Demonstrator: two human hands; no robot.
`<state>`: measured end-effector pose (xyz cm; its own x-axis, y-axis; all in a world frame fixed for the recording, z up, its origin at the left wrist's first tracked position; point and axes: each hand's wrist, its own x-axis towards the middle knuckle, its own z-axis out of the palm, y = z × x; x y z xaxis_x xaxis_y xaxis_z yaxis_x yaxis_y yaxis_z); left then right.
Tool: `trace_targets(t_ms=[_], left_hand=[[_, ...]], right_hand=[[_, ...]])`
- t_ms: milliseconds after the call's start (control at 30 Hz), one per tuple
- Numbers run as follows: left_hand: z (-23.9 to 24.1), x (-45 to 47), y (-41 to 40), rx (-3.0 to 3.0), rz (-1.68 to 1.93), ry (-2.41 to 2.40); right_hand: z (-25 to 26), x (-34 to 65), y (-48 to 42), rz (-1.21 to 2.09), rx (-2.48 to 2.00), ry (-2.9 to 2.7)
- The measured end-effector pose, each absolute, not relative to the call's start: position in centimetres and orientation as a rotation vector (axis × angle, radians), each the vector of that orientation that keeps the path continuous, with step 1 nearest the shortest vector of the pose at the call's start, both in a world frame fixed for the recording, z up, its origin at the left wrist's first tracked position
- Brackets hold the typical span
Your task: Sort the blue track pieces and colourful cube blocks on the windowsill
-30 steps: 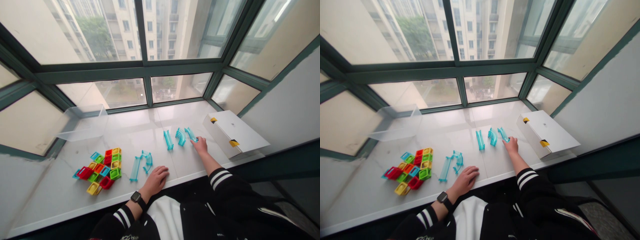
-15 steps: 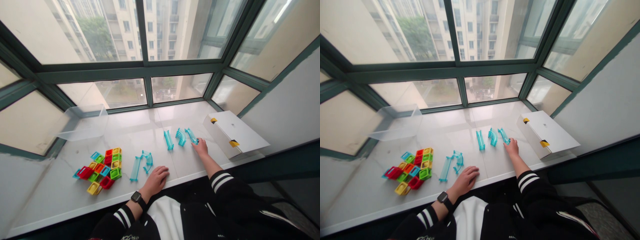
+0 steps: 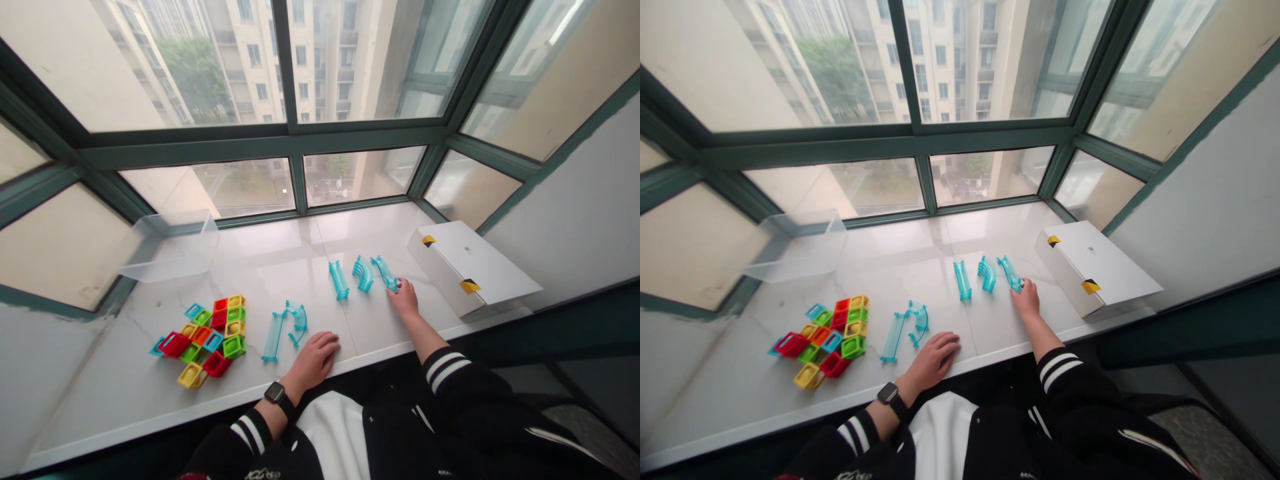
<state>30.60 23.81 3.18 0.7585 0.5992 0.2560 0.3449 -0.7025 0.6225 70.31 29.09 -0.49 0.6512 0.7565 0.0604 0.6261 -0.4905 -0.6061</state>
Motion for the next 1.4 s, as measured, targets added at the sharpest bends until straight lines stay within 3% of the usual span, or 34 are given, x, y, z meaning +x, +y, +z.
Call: trace_targets(t_ms=[600, 967, 1200, 1400], left_hand=[[3.3, 30.5, 23.8, 2.388, 0.579, 0.71], [4.3, 29.7, 23.6, 2.269, 0.536, 0.69], [7.6, 23.7, 25.2, 2.179, 0.877, 1.255], [4.6, 18.8, 24.9, 1.999, 0.819, 1.669]], right_hand=[[0.8, 67.8, 26.1, 0.371, -2.176, -1.038], [1.0, 64.2, 20.1, 0.66, -1.954, -1.391], [0.1, 62.0, 19.6, 0.557, -1.981, -1.496], [-0.9, 61.1, 19.3, 0.344, -1.968, -1.562]])
